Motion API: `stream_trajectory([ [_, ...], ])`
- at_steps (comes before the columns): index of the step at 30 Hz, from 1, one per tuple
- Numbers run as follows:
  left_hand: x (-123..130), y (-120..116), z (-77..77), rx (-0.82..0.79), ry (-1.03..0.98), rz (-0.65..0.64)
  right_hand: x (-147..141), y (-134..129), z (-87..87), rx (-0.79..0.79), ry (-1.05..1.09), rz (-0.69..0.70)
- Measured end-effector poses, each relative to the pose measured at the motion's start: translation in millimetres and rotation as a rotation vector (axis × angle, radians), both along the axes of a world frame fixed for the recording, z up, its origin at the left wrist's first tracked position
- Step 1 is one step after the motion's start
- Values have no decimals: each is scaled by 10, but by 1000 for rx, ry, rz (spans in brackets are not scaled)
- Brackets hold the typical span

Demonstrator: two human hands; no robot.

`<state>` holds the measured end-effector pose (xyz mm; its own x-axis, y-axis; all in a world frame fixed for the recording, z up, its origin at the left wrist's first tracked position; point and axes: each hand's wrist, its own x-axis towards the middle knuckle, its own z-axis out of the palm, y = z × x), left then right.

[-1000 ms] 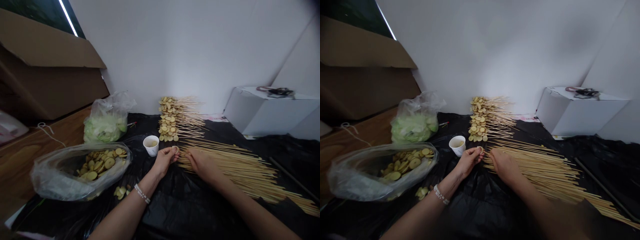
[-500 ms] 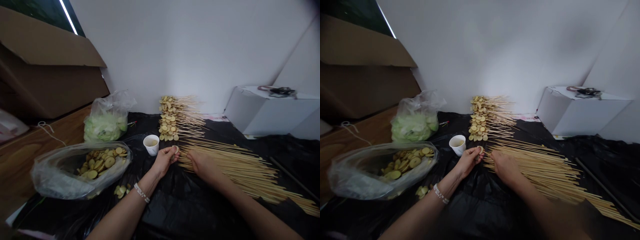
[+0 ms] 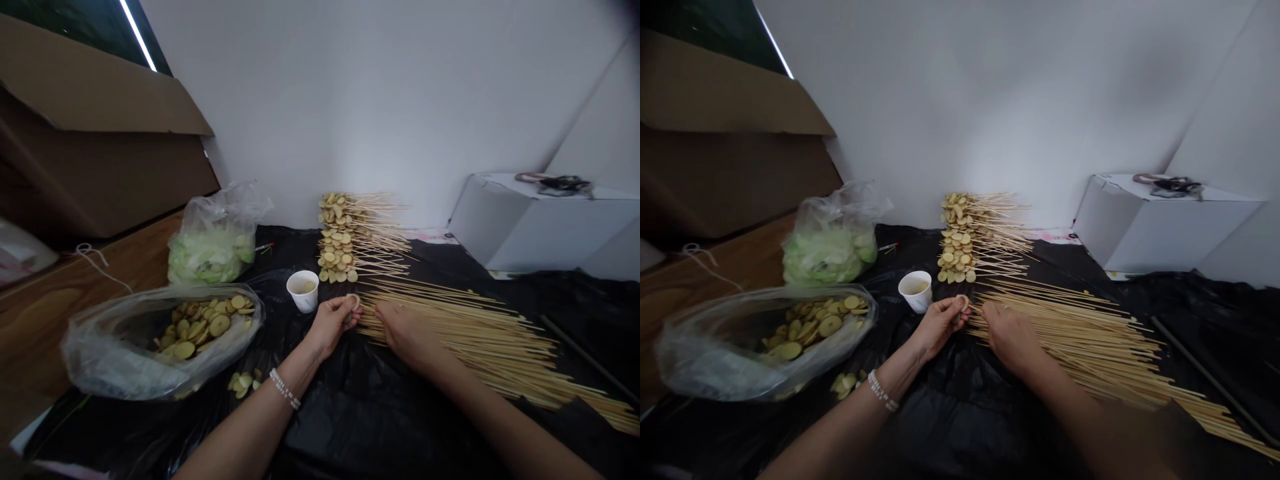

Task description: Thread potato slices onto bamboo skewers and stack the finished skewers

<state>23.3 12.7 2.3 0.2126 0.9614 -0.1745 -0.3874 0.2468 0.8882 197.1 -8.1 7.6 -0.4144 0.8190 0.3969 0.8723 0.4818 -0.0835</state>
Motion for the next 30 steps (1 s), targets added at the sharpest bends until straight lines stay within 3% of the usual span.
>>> stream_trajectory([
  [4,7,-14,5,3,19,-14,7,18,33,-176,85,25],
  [7,16,-15,11,-4,39,8,4,36,58,-221,127,40],
  [15,-37,54,42,4,-13,99,20,51,38,31,151,60],
  [21,-42,46,29,-7,-50,65,25,15,16,160,23,27],
  [25,-34,39,19,-8,-48,43,14,-11,36,92,-21,-1],
  [30,-39,27,14,8,-24,19,5,6,54,-111,57,6],
])
